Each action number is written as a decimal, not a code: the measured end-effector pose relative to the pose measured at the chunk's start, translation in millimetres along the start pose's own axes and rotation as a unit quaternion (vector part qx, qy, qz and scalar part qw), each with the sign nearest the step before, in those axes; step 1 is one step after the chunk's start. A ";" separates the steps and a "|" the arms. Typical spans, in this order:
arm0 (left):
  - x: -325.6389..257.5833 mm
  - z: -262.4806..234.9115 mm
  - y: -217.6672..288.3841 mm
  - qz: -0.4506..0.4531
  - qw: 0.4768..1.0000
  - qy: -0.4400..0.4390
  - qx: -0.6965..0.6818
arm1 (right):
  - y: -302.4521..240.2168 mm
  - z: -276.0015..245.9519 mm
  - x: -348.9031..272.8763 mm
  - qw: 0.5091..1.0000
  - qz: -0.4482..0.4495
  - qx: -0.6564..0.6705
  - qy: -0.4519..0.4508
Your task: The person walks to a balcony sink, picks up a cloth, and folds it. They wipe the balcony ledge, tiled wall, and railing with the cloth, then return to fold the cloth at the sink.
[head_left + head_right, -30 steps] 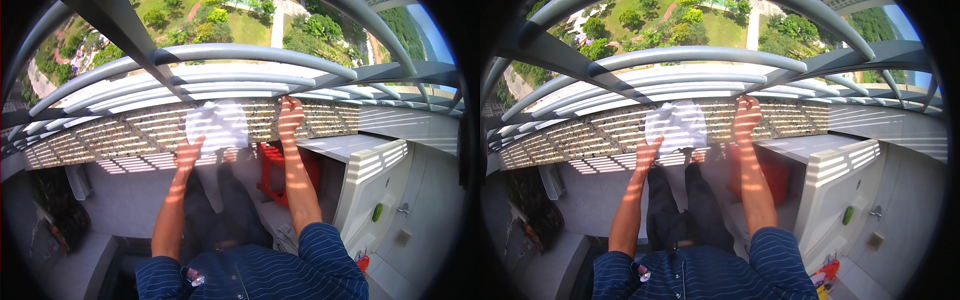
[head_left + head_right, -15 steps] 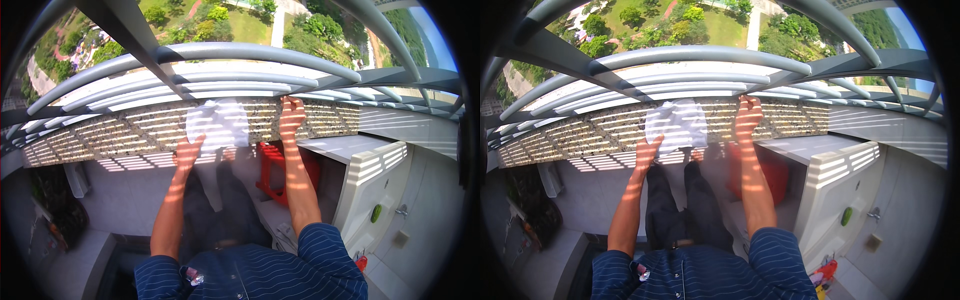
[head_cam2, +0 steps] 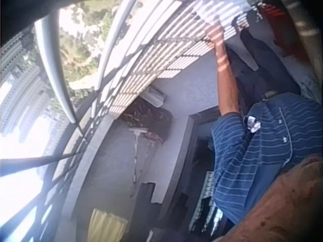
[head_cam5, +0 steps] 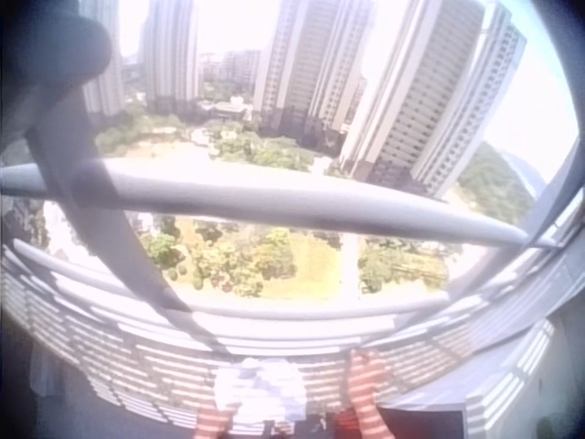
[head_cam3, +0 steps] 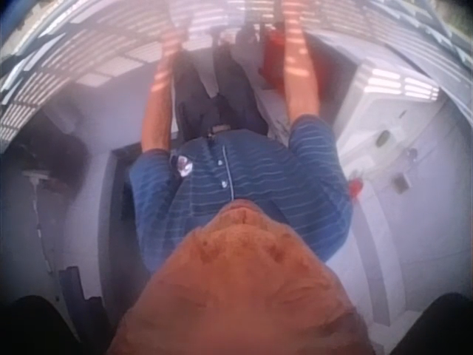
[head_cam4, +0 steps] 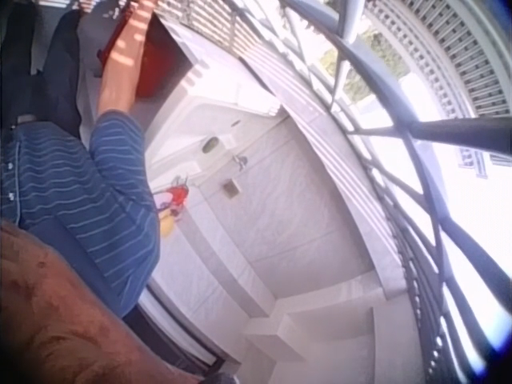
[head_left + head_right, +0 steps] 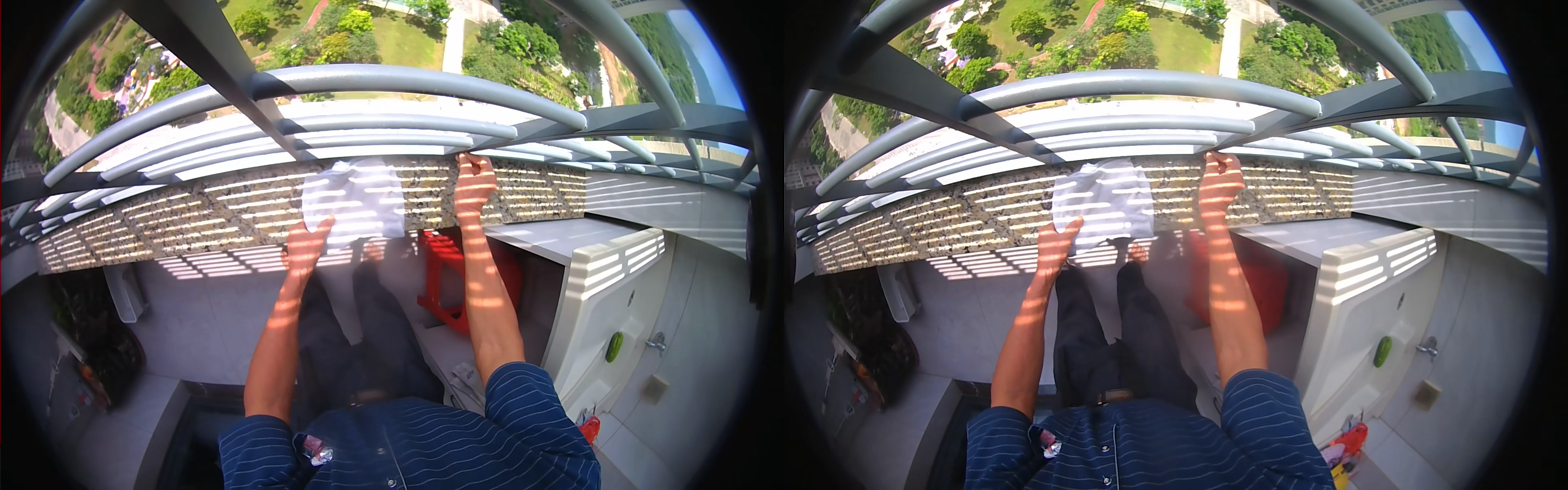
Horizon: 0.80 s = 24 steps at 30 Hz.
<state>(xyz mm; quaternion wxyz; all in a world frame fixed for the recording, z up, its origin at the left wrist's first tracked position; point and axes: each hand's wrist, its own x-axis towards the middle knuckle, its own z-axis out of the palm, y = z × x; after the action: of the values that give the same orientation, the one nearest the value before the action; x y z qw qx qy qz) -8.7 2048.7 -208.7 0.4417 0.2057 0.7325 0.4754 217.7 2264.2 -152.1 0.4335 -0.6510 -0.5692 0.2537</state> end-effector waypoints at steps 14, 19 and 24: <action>-0.4 -1.4 11.7 -0.033 0.998 -0.051 -0.003 | 12.7 -23.2 -84.1 0.988 -0.057 -0.051 -0.137; -18.6 -0.2 30.3 -0.075 0.980 0.044 0.179 | 8.1 -17.1 -132.5 0.826 -0.322 -0.223 -0.405; -46.5 -0.7 34.5 0.305 0.860 0.036 0.408 | -2.0 2.2 -119.0 0.760 -0.400 -0.278 -0.431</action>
<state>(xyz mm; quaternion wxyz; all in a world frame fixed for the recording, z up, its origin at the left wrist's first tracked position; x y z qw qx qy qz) 11.0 2030.8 -157.3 0.1242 0.5634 0.7768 0.2525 188.3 2150.5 -171.0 0.0043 -0.2782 -0.9501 0.1413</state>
